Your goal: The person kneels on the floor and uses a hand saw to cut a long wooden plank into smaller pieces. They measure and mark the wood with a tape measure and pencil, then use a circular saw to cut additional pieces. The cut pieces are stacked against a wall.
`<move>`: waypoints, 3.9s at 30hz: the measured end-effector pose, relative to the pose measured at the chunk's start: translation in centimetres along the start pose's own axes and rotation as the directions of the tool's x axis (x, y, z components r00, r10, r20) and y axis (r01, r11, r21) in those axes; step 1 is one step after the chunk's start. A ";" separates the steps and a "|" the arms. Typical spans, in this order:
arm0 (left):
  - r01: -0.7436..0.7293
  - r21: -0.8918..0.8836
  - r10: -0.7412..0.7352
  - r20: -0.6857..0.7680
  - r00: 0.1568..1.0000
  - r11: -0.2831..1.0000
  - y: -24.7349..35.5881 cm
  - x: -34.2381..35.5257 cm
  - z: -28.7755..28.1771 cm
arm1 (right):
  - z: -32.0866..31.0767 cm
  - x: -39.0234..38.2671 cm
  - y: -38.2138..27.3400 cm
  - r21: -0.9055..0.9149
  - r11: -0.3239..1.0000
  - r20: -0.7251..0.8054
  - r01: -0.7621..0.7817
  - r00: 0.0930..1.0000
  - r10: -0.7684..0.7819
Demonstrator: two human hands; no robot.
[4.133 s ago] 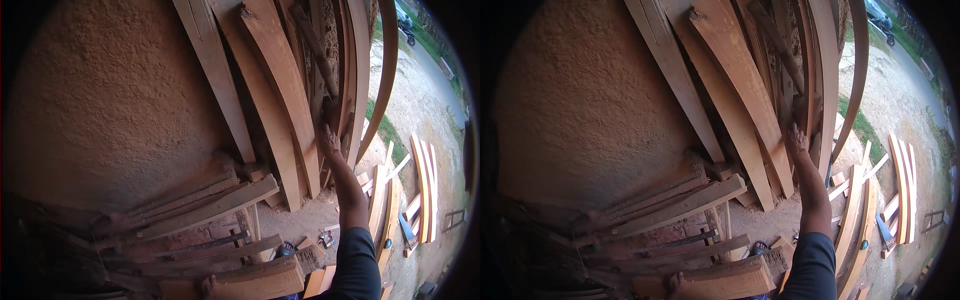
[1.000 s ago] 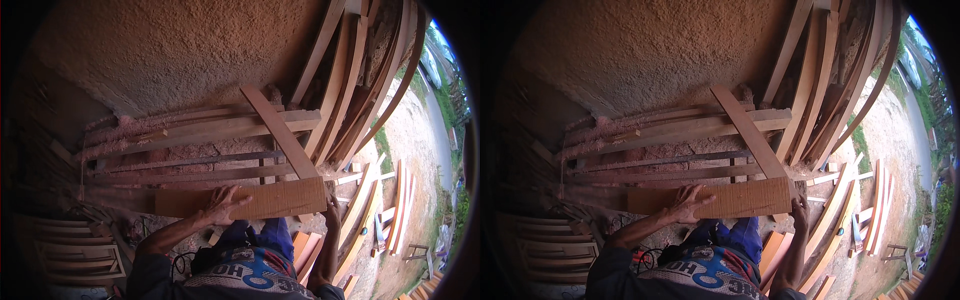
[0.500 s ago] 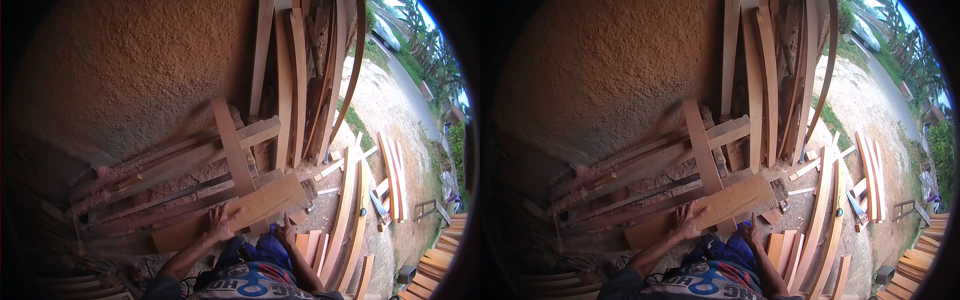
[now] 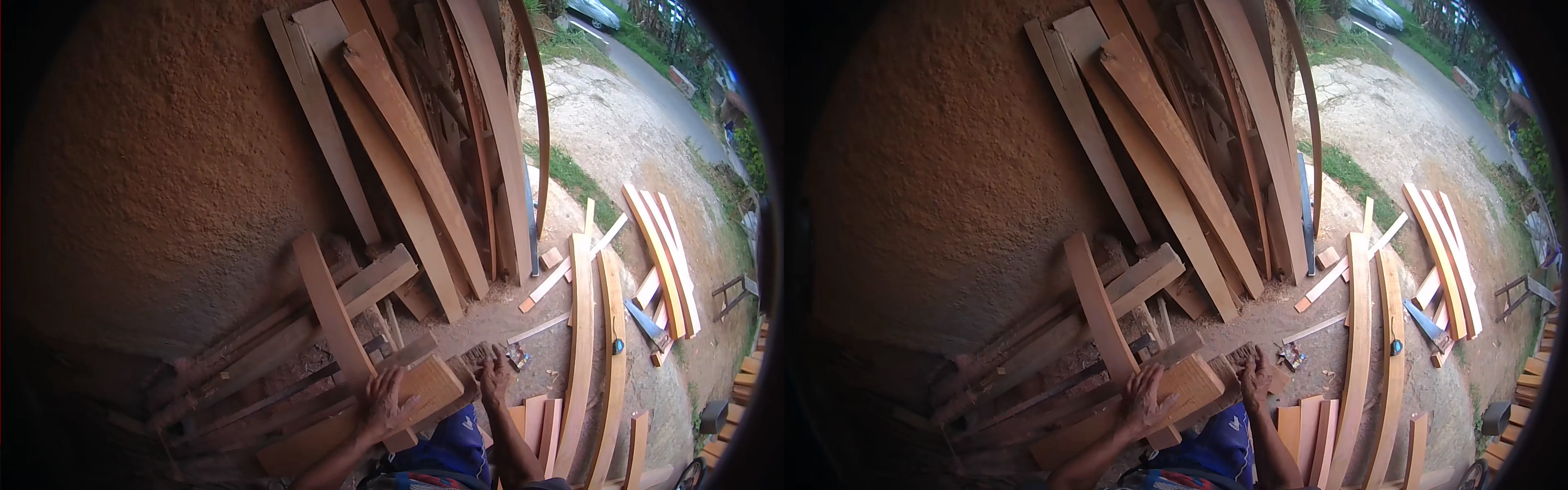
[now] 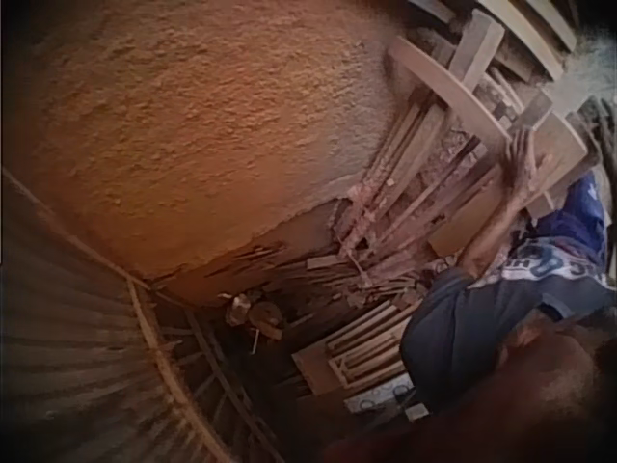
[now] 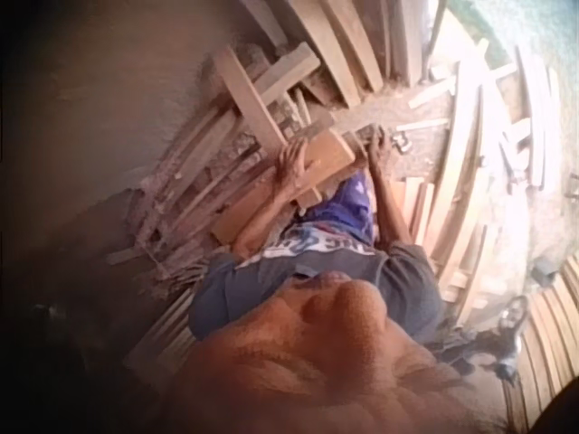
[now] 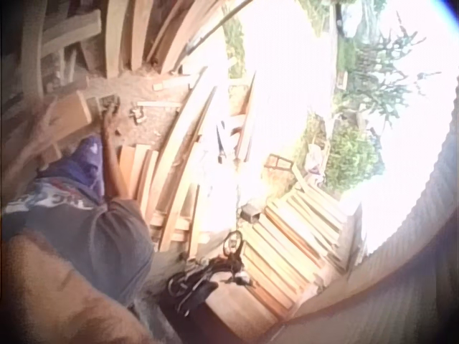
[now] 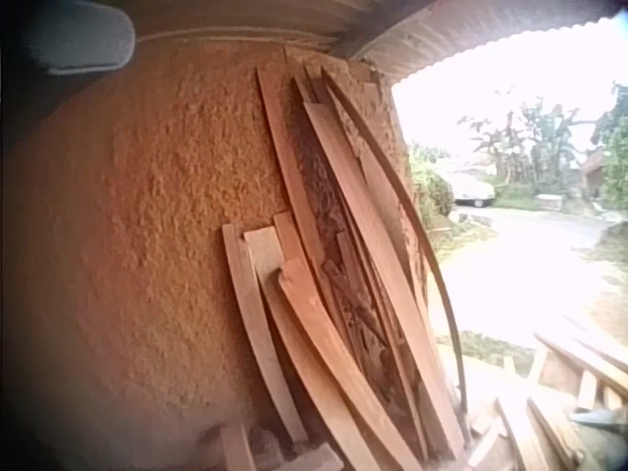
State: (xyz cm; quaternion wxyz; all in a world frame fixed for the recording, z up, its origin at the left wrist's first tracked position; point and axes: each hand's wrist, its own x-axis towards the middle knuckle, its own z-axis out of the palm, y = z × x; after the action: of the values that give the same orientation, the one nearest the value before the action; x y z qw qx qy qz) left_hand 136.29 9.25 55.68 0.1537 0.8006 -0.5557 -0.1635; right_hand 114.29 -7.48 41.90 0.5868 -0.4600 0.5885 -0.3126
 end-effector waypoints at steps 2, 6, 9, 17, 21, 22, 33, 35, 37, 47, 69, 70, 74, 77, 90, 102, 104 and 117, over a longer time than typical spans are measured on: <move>0.112 -0.014 -0.111 0.045 0.993 0.994 2.4 2.8 1.2 | 1.0 4.2 -3.8 -0.045 0.998 0.117 0.050 0.992 -0.044; 0.173 0.017 -0.174 0.025 0.985 0.985 2.4 3.2 3.0 | 4.9 14.1 -7.8 -0.146 0.949 0.207 0.279 0.947 -0.246; 0.140 0.015 -0.139 -0.081 0.987 0.990 2.1 3.3 3.5 | 9.3 21.2 -10.7 -0.253 0.814 0.221 0.523 0.850 -0.478; 0.159 0.009 -0.157 -0.122 0.980 0.987 2.2 3.3 3.6 | 15.6 30.9 -18.5 -0.423 0.611 0.259 0.669 0.736 -0.626; 0.196 -0.034 -0.199 -0.121 0.973 0.980 2.1 3.1 3.6 | 18.3 34.0 -24.1 -0.204 0.690 0.189 0.694 0.720 -0.668; 0.211 -0.050 -0.215 -0.121 0.969 0.976 2.2 3.1 3.8 | 18.3 35.4 -23.6 -0.249 0.592 0.120 0.767 0.631 -0.767; 0.227 -0.073 -0.232 -0.082 0.969 0.971 2.0 3.3 3.5 | 10.0 52.1 -9.4 -0.759 0.586 -0.069 0.285 0.859 -0.508; 0.275 -0.040 -0.278 -0.084 0.957 0.960 2.4 2.9 3.4 | 11.8 51.3 -11.7 -0.715 0.654 0.052 0.246 0.952 -0.300; 0.237 -0.058 -0.241 -0.065 0.968 0.970 2.0 2.9 3.4 | 9.3 53.9 -10.9 -0.756 0.542 0.138 0.367 0.898 -0.417; 0.233 -0.028 -0.234 -0.065 0.970 0.972 2.3 3.3 3.2 | 9.3 56.9 -11.4 -0.738 0.345 0.383 0.581 0.780 -0.495; 0.246 0.029 -0.241 -0.123 0.963 0.969 3.2 4.4 2.6 | 6.3 53.3 -14.5 -0.861 0.414 0.040 0.295 0.851 -0.523; 0.243 0.025 -0.238 -0.126 0.963 0.970 3.2 4.5 2.5 | 6.4 53.4 -14.3 -0.844 0.444 0.013 0.302 0.838 -0.545; 0.248 0.097 -0.238 -0.100 0.966 0.964 3.4 4.4 2.3 | 7.2 50.4 -13.0 -0.828 0.445 0.100 0.340 0.871 -0.481; 0.225 0.130 -0.212 -0.108 0.971 0.966 2.7 3.4 3.6 | 8.6 47.5 -10.4 -0.790 0.440 0.244 0.427 0.877 -0.413; 0.189 0.022 -0.187 -0.084 0.979 0.982 1.6 2.2 4.5 | -1.0 26.9 -15.6 -0.741 0.384 0.192 0.551 0.721 -0.666; -0.263 -0.371 0.105 -0.395 0.913 0.891 -2.0 4.4 -1.3 | 3.3 -12.5 -48.5 -0.219 -0.157 0.699 0.963 0.042 -0.714; -0.475 -0.454 0.268 -0.447 0.853 0.754 1.6 5.8 -5.8 | 5.8 -20.8 -51.3 -0.171 -0.293 0.750 0.941 -0.069 -0.657; -0.424 -0.847 -0.457 -0.531 0.714 0.321 -7.8 -10.6 -23.7 | 22.4 -44.7 -43.5 0.211 -0.433 0.591 0.876 -0.467 -0.658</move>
State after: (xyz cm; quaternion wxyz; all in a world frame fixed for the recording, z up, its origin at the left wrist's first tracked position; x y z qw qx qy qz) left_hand 149.57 23.29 74.59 0.7852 0.5545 -0.2373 -0.1405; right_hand 138.80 20.35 96.81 0.0688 -0.9031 -0.1814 -0.3832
